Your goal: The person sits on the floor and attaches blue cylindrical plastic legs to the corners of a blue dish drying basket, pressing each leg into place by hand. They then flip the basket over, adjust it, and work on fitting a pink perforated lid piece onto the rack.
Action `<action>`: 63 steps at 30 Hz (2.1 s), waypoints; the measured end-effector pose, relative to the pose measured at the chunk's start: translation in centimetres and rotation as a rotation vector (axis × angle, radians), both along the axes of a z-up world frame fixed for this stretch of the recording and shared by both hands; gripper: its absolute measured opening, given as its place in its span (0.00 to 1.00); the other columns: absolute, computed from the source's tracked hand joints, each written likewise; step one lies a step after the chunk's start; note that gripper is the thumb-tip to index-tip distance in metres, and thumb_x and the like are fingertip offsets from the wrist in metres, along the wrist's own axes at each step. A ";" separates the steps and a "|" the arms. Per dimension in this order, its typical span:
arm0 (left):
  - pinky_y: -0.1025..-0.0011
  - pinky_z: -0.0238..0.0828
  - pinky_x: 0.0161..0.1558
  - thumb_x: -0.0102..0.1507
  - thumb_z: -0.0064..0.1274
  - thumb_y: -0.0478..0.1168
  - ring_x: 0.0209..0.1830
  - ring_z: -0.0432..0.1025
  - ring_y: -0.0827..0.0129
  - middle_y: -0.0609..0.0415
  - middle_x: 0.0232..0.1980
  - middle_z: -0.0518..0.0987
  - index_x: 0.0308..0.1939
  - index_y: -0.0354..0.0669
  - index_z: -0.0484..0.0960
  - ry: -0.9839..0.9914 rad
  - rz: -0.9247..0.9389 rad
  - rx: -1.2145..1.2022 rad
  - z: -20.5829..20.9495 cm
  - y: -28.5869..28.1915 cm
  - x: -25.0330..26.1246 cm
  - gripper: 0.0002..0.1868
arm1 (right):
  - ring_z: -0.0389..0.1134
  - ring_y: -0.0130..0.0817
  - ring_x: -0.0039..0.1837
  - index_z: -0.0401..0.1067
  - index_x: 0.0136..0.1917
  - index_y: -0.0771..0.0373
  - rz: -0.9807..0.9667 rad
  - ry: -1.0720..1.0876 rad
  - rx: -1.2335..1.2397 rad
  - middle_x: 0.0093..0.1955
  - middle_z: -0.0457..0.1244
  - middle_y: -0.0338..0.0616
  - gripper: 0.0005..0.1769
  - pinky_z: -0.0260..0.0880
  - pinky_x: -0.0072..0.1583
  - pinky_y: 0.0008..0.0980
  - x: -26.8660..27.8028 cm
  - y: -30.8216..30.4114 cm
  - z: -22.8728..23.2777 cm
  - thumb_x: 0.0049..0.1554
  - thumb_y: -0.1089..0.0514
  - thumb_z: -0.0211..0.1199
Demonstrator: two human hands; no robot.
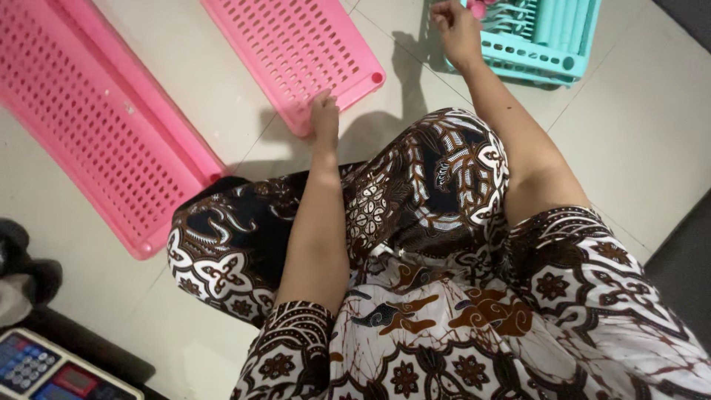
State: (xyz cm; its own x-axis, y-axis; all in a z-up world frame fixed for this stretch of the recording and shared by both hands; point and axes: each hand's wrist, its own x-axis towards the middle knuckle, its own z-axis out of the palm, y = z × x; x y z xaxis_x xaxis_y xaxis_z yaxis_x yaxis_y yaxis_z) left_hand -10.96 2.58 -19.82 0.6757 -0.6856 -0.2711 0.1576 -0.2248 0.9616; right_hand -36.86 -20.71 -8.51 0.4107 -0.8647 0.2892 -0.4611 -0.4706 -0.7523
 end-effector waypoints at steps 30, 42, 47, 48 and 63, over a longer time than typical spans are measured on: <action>0.73 0.77 0.50 0.61 0.59 0.62 0.49 0.80 0.63 0.42 0.56 0.81 0.64 0.33 0.71 0.540 0.255 -0.274 1.6 -4.2 -3.9 0.41 | 0.59 0.54 0.68 0.70 0.65 0.63 -0.261 0.274 -0.253 0.64 0.62 0.54 0.16 0.51 0.71 0.52 -4.2 4.6 -2.8 0.68 0.55 0.59; 0.80 0.61 0.27 0.63 0.54 0.68 0.33 0.70 0.76 0.46 0.47 0.81 0.59 0.31 0.74 0.563 0.348 -0.416 5.2 -2.7 -4.6 0.41 | 0.67 0.40 0.66 0.56 0.75 0.63 0.196 -0.044 0.311 0.65 0.65 0.48 0.29 0.64 0.67 0.40 6.2 6.3 1.9 0.70 0.45 0.55; 0.70 0.70 0.42 0.59 0.52 0.73 0.37 0.67 0.65 0.41 0.57 0.80 0.64 0.34 0.70 0.815 0.283 -0.452 3.7 -2.4 -4.1 0.48 | 0.68 0.34 0.67 0.61 0.72 0.55 0.419 -0.554 0.993 0.68 0.65 0.42 0.25 0.70 0.68 0.38 9.7 8.3 3.6 0.67 0.42 0.53; 0.69 0.69 0.47 0.61 0.50 0.73 0.41 0.68 0.65 0.42 0.57 0.80 0.65 0.31 0.70 0.836 0.240 -0.488 3.8 -2.1 -3.9 0.48 | 0.68 0.33 0.68 0.60 0.72 0.54 0.473 -0.667 1.019 0.69 0.64 0.41 0.25 0.71 0.69 0.38 9.7 8.5 4.0 0.67 0.43 0.55; 0.60 0.70 0.68 0.72 0.36 0.62 0.59 0.74 0.60 0.46 0.58 0.79 0.64 0.32 0.71 1.237 -0.107 -0.480 1.2 -3.4 -4.1 0.35 | 0.70 0.30 0.57 0.67 0.65 0.61 0.689 -0.163 -0.002 0.59 0.67 0.41 0.26 0.76 0.54 0.32 12.5 13.1 13.7 0.62 0.57 0.79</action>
